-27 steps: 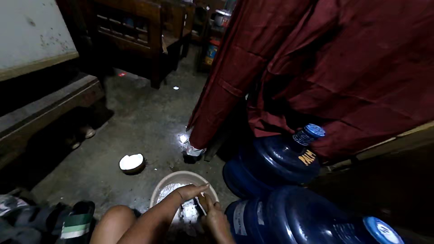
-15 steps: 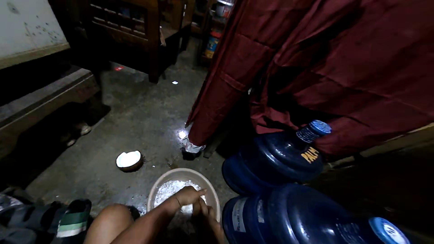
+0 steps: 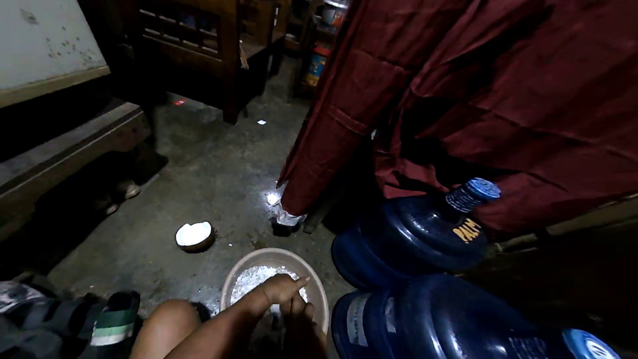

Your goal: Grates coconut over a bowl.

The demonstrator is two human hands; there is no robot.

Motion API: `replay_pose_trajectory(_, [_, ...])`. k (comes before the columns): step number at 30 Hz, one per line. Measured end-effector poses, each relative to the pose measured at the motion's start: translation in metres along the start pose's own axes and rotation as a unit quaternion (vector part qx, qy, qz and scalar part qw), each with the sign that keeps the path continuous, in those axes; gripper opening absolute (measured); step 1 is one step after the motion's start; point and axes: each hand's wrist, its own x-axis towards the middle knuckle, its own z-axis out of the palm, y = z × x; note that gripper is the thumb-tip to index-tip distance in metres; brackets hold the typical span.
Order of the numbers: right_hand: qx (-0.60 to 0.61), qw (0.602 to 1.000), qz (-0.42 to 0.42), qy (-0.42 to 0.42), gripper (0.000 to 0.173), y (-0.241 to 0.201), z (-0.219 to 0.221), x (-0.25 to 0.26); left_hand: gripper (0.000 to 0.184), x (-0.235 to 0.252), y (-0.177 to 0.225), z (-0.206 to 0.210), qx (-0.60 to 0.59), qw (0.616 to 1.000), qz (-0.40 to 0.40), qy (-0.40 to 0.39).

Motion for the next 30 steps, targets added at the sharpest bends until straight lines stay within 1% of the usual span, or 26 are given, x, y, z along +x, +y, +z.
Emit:
replay_pose_trajectory(1, [-0.008,1.000,0.001,-0.023,0.062,0.006,-0.007,0.013,0.087,0.005,0.003,-0.002,-0.025,1.000,-0.015,-0.004])
replay_pose_trajectory(3, [-0.012,0.996,0.004,-0.083,0.073,0.016,-0.035,0.032,0.087,0.005,0.010,-0.010,-0.082,0.996,-0.024,-0.004])
replay_pose_trajectory(4, [0.004,0.997,-0.005,-0.071,0.073,0.019,-0.050,0.035,0.086,0.002,0.015,-0.019,-0.113,0.993,-0.017,0.002])
replay_pose_trajectory(5, [0.042,0.998,-0.024,-0.035,0.072,0.024,-0.061,0.033,0.084,-0.004,0.020,-0.028,-0.144,0.990,-0.005,0.009])
replay_pose_trajectory(7, [0.125,0.989,-0.070,0.027,0.080,0.040,-0.066,0.016,0.083,-0.020,0.030,-0.030,-0.180,0.983,0.016,-0.008])
replay_pose_trajectory(8, [0.164,0.981,-0.097,0.036,0.084,0.045,-0.065,0.004,0.085,-0.029,0.035,-0.030,-0.168,0.985,0.029,-0.027])
replay_pose_trajectory(9, [0.194,0.972,-0.126,0.049,0.084,0.047,-0.060,-0.009,0.086,-0.042,0.040,-0.028,-0.136,0.989,0.045,-0.039])
replay_pose_trajectory(11, [0.210,0.964,-0.151,0.066,0.074,0.046,-0.040,-0.033,0.082,-0.066,0.042,-0.011,-0.060,0.994,0.086,-0.016])
replay_pose_trajectory(12, [0.211,0.960,-0.156,0.094,0.066,0.046,-0.020,-0.036,0.076,-0.068,0.035,0.002,-0.017,0.993,0.119,0.008])
replay_pose_trajectory(13, [0.214,0.959,-0.142,0.118,0.057,0.042,-0.002,-0.032,0.067,-0.065,0.025,0.012,0.027,0.987,0.153,0.033])
replay_pose_trajectory(14, [0.206,0.958,-0.123,0.155,0.046,0.035,0.016,-0.023,0.063,-0.057,0.013,0.019,0.049,0.982,0.172,0.053])
replay_pose_trajectory(15, [0.190,0.955,-0.099,0.205,0.036,0.029,0.035,-0.007,0.061,-0.048,0.002,0.020,0.042,0.983,0.168,0.060])
replay_pose_trajectory(16, [0.183,0.951,-0.099,0.230,0.034,0.027,0.045,0.005,0.064,-0.038,-0.004,0.016,0.019,0.988,0.142,0.056])
replay_pose_trajectory(17, [0.181,0.944,-0.123,0.245,0.039,0.034,0.054,0.013,0.069,-0.027,-0.005,0.013,0.001,0.994,0.100,0.050])
replay_pose_trajectory(18, [0.195,0.956,-0.114,0.187,0.051,0.040,0.052,0.018,0.075,-0.016,-0.003,0.009,-0.008,0.997,0.061,0.050])
replay_pose_trajectory(20, [0.170,0.985,-0.031,0.024,0.073,0.037,0.022,0.028,0.084,0.003,0.002,0.002,-0.046,0.997,0.000,0.053])
replay_pose_trajectory(21, [0.144,0.989,0.005,-0.031,0.080,0.032,0.007,0.033,0.087,0.008,0.002,0.001,-0.074,0.995,-0.015,0.061])
replay_pose_trajectory(22, [0.124,0.991,0.019,-0.055,0.084,0.027,-0.009,0.036,0.087,0.008,0.006,-0.005,-0.103,0.993,-0.014,0.061])
replay_pose_trajectory(24, [0.115,0.992,0.001,-0.049,0.088,0.023,-0.036,0.022,0.088,-0.015,0.023,-0.017,-0.144,0.989,0.021,0.024])
replay_pose_trajectory(26, [0.128,0.990,-0.053,0.000,0.084,0.031,-0.043,-0.010,0.085,-0.048,0.034,-0.012,-0.133,0.988,0.077,-0.028])
replay_pose_trajectory(27, [0.140,0.987,-0.075,0.023,0.079,0.032,-0.037,-0.023,0.078,-0.054,0.030,-0.004,-0.099,0.988,0.117,-0.024])
replay_pose_trajectory(28, [0.140,0.986,-0.075,0.041,0.072,0.031,-0.025,-0.030,0.066,-0.053,0.022,0.006,-0.049,0.986,0.159,-0.004])
replay_pose_trajectory(29, [0.120,0.989,-0.061,0.058,0.068,0.026,-0.011,-0.031,0.062,-0.046,0.013,0.014,0.017,0.983,0.180,0.024])
replay_pose_trajectory(30, [0.107,0.990,-0.053,0.078,0.063,0.021,0.003,-0.026,0.065,-0.037,0.005,0.015,0.057,0.983,0.173,0.034])
